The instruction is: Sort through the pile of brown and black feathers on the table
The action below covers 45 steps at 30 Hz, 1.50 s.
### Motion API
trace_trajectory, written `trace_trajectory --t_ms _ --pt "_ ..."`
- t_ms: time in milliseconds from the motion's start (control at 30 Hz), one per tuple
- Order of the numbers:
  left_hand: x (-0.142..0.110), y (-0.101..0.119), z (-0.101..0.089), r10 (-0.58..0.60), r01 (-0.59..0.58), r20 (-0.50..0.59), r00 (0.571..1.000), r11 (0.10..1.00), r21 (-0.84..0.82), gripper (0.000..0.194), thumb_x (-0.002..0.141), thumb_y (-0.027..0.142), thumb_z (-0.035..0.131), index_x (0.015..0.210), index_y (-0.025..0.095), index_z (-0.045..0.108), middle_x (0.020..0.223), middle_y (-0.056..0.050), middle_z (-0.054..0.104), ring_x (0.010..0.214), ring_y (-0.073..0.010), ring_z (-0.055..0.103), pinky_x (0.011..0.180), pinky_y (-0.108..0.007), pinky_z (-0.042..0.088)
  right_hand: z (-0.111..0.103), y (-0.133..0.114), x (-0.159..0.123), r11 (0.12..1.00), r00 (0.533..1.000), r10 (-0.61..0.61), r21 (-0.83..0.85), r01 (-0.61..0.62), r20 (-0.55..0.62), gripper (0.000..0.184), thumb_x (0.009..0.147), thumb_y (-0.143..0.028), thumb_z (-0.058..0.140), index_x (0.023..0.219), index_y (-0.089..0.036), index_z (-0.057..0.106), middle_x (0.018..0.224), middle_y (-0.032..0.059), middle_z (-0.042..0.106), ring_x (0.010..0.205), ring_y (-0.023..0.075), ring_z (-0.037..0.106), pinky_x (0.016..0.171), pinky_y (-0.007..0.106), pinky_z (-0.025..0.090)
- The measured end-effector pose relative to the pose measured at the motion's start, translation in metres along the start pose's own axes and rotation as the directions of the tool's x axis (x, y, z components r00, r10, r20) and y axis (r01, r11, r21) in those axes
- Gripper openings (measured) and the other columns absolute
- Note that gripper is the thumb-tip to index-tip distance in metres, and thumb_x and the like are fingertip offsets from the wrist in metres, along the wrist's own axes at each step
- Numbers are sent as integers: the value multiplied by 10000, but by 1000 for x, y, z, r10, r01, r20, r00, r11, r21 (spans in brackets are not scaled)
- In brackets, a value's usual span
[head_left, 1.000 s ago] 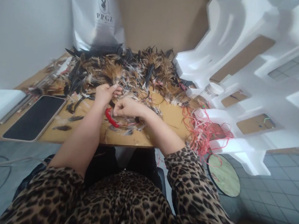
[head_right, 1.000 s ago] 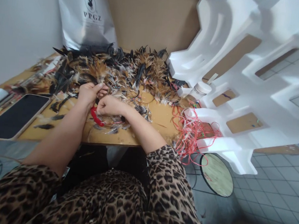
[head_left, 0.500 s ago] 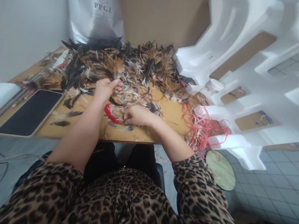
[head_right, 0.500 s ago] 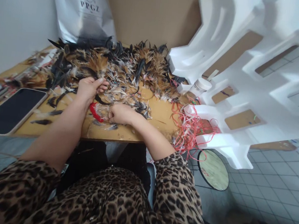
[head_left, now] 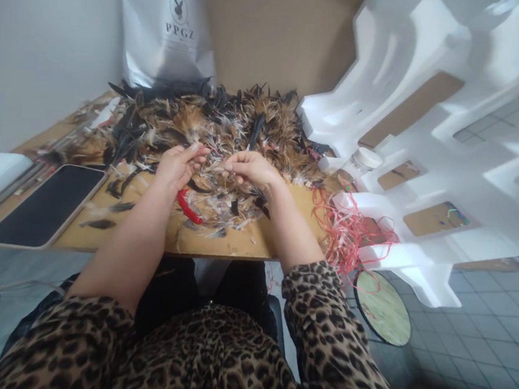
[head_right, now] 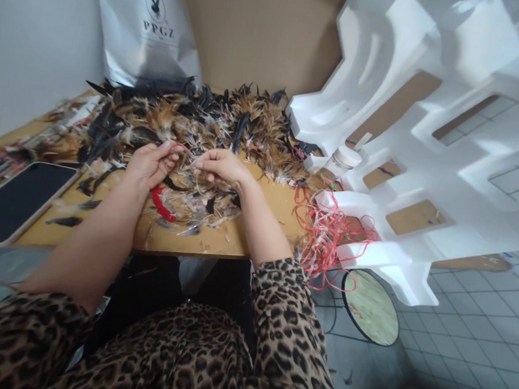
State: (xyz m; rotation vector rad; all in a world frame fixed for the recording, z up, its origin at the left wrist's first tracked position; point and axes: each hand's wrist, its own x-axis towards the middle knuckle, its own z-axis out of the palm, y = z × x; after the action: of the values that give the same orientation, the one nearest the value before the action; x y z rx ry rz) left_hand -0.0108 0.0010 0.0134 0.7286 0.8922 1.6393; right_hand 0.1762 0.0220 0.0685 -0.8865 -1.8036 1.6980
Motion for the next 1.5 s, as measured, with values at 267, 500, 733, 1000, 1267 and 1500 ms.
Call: trace_trajectory --t_ms 267,500,733,1000,1267,1500 --pt "-1 7 -3 0 14 88 996 987 -163 138 708 192 674 811 114 626 870 -70 681 582 -37 564 469 -121 409 -5 35 30 961 989 37 278 5 -144 142 690 -200 649 740 -111 550 678 21 678 415 39 522 316 121 294" --pt "-6 17 -2 52 -38 72 996 982 -185 84 723 193 661 766 130 626 957 -57 680 574 -26 557 463 -115 408 -9 41 25 966 989 -2 257 40 -148 153 665 -209 660 725 -112 557 621 -2 646 404 37 503 331 129 297" --pt "-11 12 2 20 -18 178 984 1000 -14 123 681 189 683 710 79 636 1065 -145 654 591 -50 598 520 -145 465 1 31 13 990 997 -83 119 81 6 245 621 -279 702 731 -100 578 503 -42 547 372 21 393 363 160 249" --pt "-10 5 -3 -238 205 278 931 968 142 116 713 146 652 742 34 661 899 -185 687 637 -120 653 508 -146 482 -6 28 9 993 993 -102 51 105 -54 312 627 -389 697 717 -117 575 456 -72 454 378 16 290 383 179 173" --pt "-4 1 -6 -333 322 218 917 943 84 88 752 77 595 760 34 672 654 -100 670 512 -75 610 484 -121 486 -8 31 14 969 952 -226 -143 200 -205 306 633 -404 669 705 -113 606 557 -35 517 514 47 400 508 188 308" --pt "-5 -1 -6 -361 339 142 922 927 162 52 730 68 618 723 30 653 647 -101 664 522 -87 621 480 -126 487 -8 27 13 932 873 -325 -279 231 -362 271 673 -392 613 701 -123 587 605 -21 542 552 66 436 569 205 367"
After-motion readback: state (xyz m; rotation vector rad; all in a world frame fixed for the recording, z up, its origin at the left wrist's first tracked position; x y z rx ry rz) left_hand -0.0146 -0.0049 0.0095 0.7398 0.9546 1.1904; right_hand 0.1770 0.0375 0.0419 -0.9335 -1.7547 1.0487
